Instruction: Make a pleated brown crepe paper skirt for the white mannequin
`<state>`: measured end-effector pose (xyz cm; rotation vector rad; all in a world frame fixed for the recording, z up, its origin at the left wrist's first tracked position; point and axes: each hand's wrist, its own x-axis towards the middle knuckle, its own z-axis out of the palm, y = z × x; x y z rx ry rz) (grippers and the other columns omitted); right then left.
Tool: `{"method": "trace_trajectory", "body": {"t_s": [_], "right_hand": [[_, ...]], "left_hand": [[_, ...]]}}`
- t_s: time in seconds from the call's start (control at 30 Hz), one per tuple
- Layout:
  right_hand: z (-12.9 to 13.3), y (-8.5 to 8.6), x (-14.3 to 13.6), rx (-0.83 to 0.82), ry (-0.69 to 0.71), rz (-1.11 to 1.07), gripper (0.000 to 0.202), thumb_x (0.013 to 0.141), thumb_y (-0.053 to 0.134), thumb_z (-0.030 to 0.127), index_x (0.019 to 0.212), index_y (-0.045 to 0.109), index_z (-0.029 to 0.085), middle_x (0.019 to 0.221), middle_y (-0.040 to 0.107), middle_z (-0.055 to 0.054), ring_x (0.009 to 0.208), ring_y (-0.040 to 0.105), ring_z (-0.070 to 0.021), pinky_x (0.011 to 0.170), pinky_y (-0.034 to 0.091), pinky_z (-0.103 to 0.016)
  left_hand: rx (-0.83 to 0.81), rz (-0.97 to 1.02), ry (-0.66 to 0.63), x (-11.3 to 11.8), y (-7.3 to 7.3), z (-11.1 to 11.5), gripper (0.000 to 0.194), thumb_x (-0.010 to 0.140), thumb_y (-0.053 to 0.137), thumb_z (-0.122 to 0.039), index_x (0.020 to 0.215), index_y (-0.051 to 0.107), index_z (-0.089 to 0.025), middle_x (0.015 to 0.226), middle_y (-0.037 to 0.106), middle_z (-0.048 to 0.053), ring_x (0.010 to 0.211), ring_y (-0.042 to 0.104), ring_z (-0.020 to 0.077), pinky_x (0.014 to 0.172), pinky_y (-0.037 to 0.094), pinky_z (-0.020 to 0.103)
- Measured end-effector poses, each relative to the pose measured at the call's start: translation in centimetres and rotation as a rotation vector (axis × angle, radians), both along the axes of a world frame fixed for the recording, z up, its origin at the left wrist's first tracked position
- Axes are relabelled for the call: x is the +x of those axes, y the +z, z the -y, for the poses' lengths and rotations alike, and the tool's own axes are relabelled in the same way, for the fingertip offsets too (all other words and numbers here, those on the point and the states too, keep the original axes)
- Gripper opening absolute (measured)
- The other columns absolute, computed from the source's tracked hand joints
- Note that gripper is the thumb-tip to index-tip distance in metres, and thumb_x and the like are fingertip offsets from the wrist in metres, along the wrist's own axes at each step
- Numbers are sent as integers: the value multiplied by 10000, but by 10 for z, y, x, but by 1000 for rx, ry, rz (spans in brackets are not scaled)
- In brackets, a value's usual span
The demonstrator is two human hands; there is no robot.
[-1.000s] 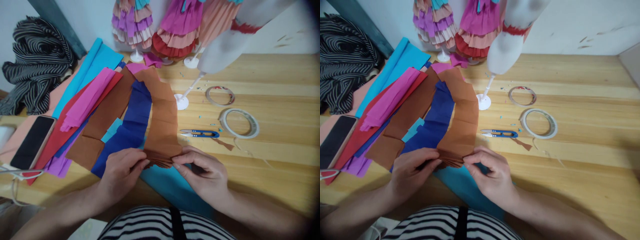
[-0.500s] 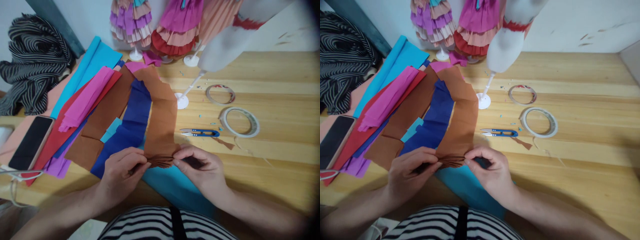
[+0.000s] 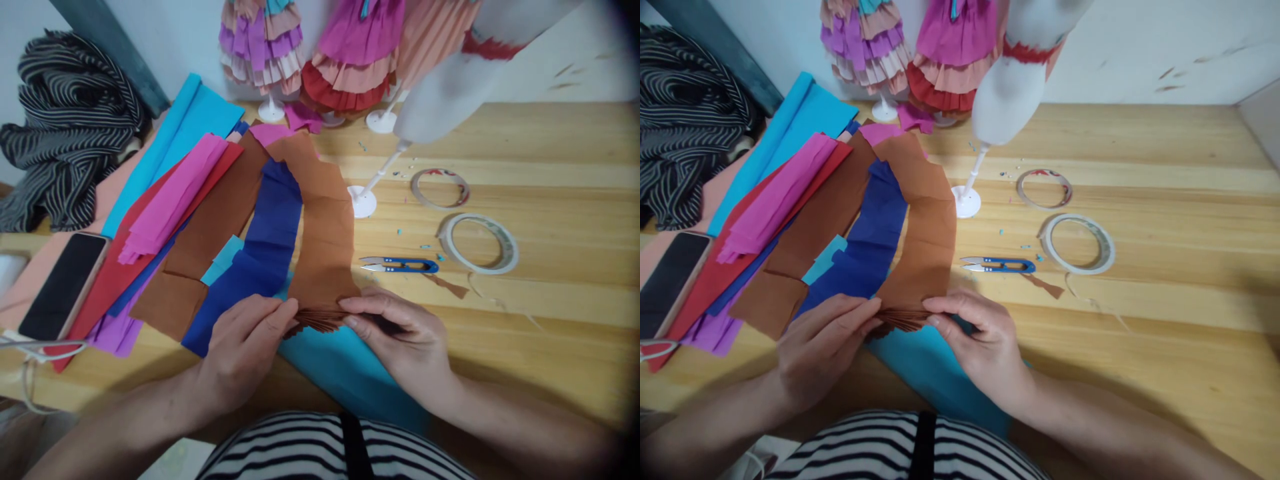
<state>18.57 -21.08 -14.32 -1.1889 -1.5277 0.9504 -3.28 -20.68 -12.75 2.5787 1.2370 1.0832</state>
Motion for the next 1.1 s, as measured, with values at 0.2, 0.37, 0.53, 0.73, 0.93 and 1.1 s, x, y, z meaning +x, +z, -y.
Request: {"method": "trace_trajectory", "body": {"t_s": [0.2, 0.37, 0.53, 0.73, 0.93, 1.1], "right_hand": [[-1, -1, -1, -15, -10, -37, 178, 797, 678, 88, 870, 722, 244, 760, 728, 0, 671, 675, -127, 610, 555, -226], [-2, 2, -3, -32, -19, -45, 127, 801, 669, 98, 788, 693, 222, 705, 710, 2, 621, 658, -123, 583, 543, -220], [0, 4, 0, 67, 41, 30, 163, 808, 636, 59, 797, 681, 216, 693, 679, 2, 598, 629, -116, 538, 501, -218], [-2, 6, 1, 84, 30, 43, 166, 814, 628, 71, 770, 690, 218, 669, 674, 1, 576, 621, -118, 515, 493, -219], [-1, 0, 0, -31, -72, 16, 165, 781, 696, 136, 902, 733, 241, 802, 752, -18, 704, 699, -156, 640, 579, -249], [-1, 4, 1, 62, -31, 72, 220, 793, 666, 94, 929, 740, 250, 764, 732, -20, 668, 685, -156, 578, 566, -254]], "left_hand": [[-28, -11, -22, -4, -4, 3, 218, 886, 577, -99, 1088, 635, -160, 863, 686, 26, 749, 634, 113, 675, 546, 224], [-8, -58, -38, -7, -5, 3, 197, 896, 566, -107, 1077, 637, -134, 882, 689, 40, 776, 639, 115, 710, 548, 224], [30, -31, 66, 0, -3, -1, 137, 853, 638, -109, 985, 654, -143, 808, 692, 18, 701, 654, 107, 666, 563, 212], [-15, 5, 63, 3, 1, -2, 83, 853, 632, -102, 920, 655, -146, 779, 687, 11, 685, 651, 102, 619, 554, 194], [5, -33, -16, -3, -1, 2, 124, 867, 620, -124, 986, 655, -131, 819, 698, 37, 709, 642, 118, 660, 559, 235], [-45, 16, 65, 3, 2, -2, 48, 865, 626, -130, 898, 659, -137, 745, 690, 6, 653, 650, 97, 614, 548, 189]]}}
